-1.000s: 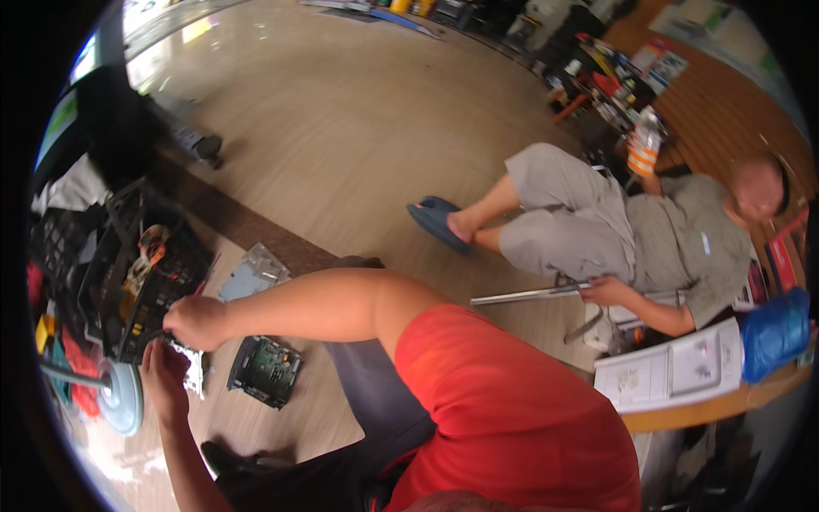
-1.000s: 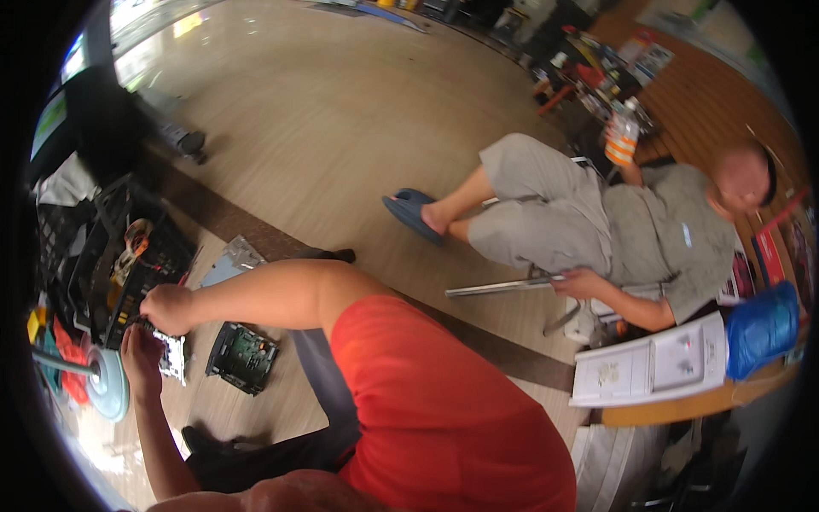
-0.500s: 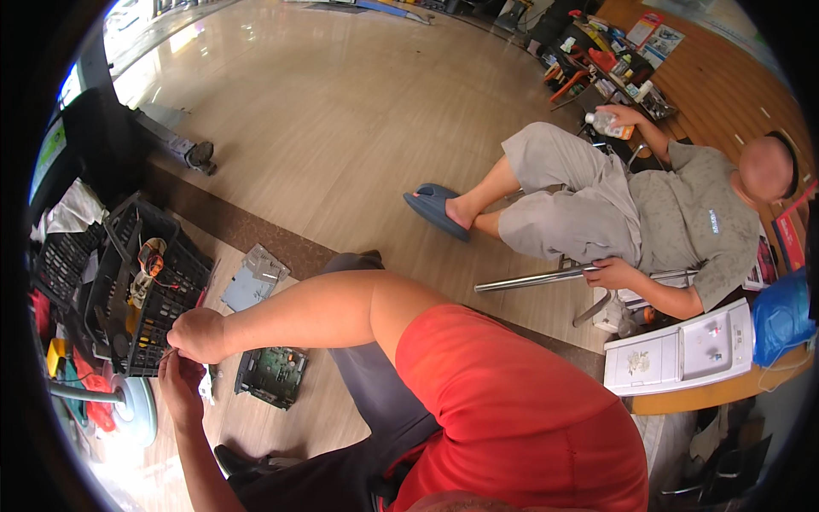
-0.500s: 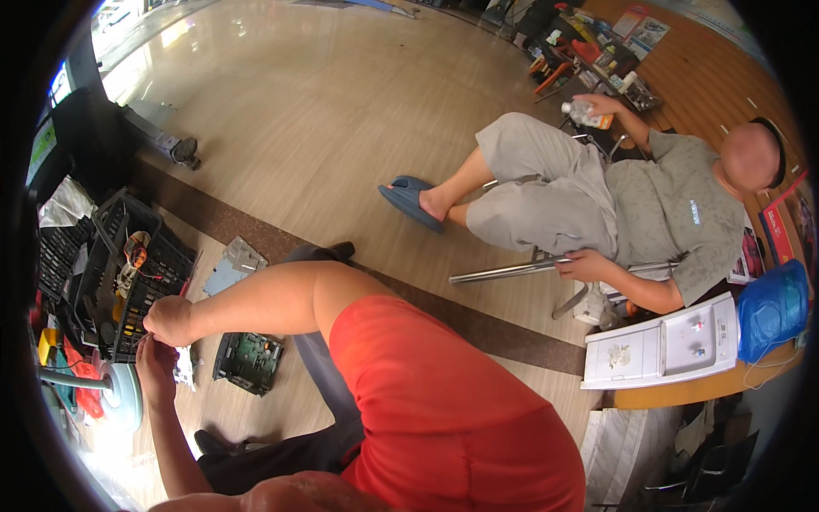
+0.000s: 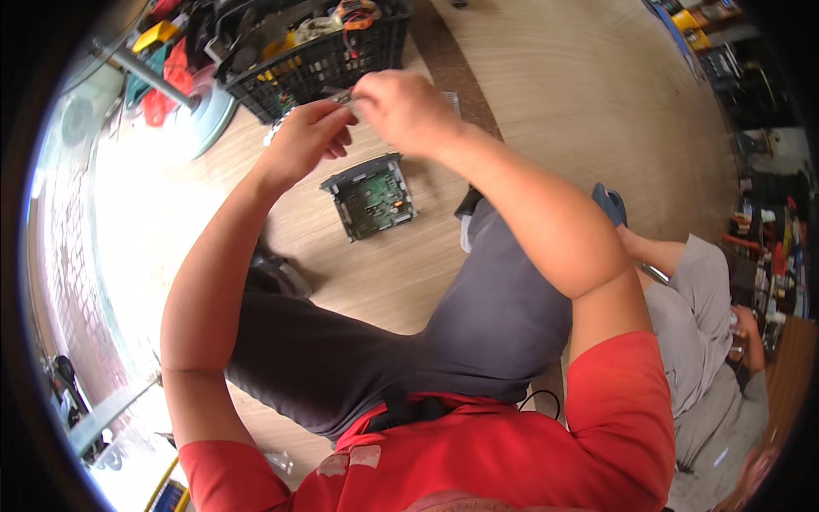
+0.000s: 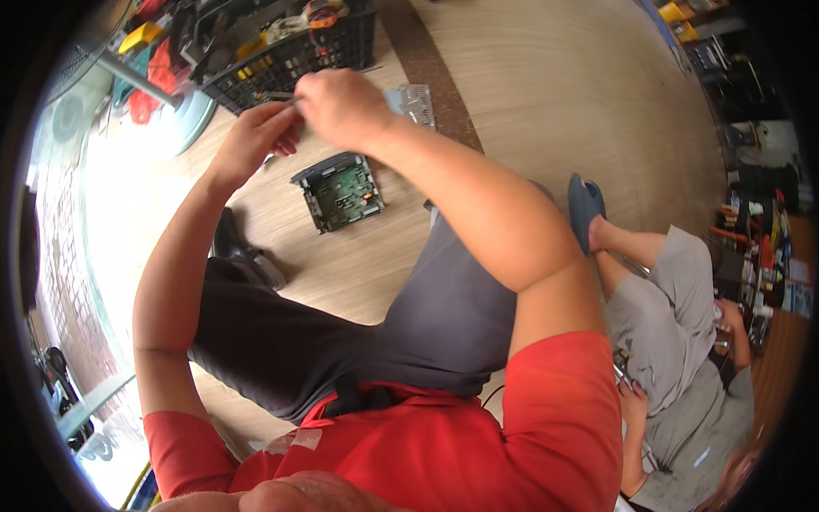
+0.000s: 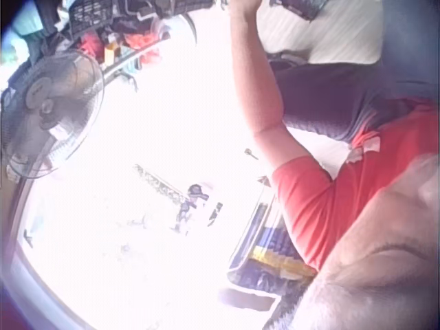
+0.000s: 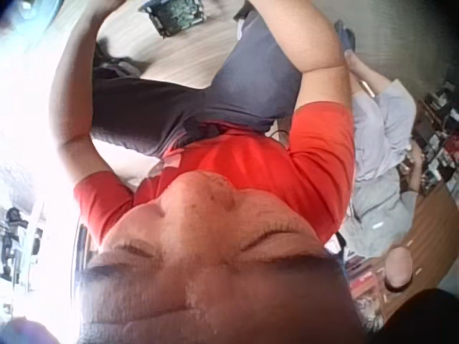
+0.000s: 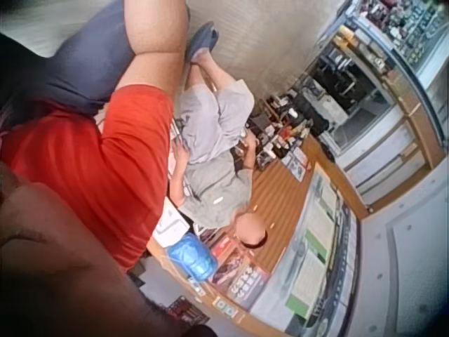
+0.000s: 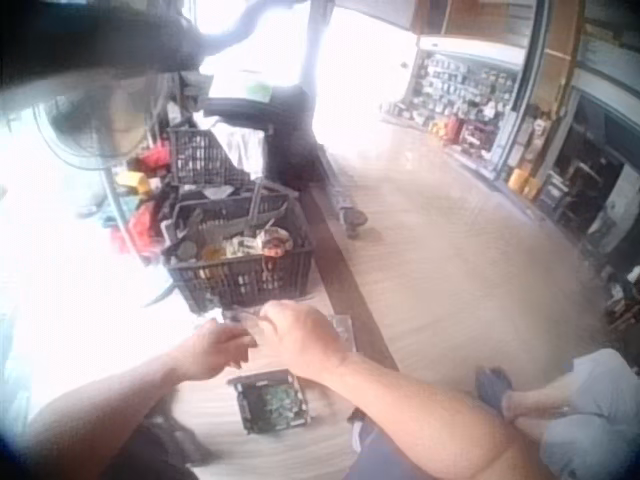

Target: The person sits on the floor and uses a screwdriver to dismantle or repair an electronic component, handling small internal parts and a metal cover.

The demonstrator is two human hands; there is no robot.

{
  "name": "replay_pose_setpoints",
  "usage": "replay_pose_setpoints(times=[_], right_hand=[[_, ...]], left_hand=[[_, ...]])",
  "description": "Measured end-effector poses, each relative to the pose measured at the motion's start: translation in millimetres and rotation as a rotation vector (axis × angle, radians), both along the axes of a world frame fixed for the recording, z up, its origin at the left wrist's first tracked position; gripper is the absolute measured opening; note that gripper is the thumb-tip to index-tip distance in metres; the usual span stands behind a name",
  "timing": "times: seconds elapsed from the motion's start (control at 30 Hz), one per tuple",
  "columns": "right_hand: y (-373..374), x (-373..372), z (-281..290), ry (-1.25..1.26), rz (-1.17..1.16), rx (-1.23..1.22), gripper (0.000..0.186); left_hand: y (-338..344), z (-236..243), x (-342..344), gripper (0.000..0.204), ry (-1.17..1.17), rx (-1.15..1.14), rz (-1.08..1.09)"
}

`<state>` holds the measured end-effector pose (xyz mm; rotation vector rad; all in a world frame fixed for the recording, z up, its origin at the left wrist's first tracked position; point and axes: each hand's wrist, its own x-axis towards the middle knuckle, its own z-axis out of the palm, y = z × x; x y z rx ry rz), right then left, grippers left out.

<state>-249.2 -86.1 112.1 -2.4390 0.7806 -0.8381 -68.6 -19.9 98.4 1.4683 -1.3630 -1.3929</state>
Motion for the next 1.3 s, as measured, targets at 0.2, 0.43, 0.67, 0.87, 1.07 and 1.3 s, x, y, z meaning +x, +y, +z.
replay_pose_setpoints(times=[0.2, 0.43, 0.67, 0.87, 1.07, 1.3], right_hand=[[-16, -2, 8, -0.022, -0.062, 0.016, 0.012], [-6, -3, 13, -0.062, -0.133, 0.047, 0.012], [-3, -5, 20, -0.071, -0.107, 0.043, 0.012], [-2, -7, 30, -0.096, -0.094, 0.08, 0.012], [-10, -16, 24, -0.1, -0.043, 0.126, 0.012], [-5, -13, 23, -0.031, -0.016, 0.16, 0.014]], left_hand=[[26, -34, 31, 0.035, -0.866, -0.129, -0.444], [18, -33, 19, 0.036, -0.886, -0.105, -0.599], [33, 12, -20, 0.036, -0.051, -0.233, -0.585], [139, 180, -64, 0.022, 0.503, -0.714, -0.772], [156, 205, -90, 0.025, 1.294, -0.682, -0.877], [150, 196, -94, 0.028, 1.408, -0.759, -0.735]])
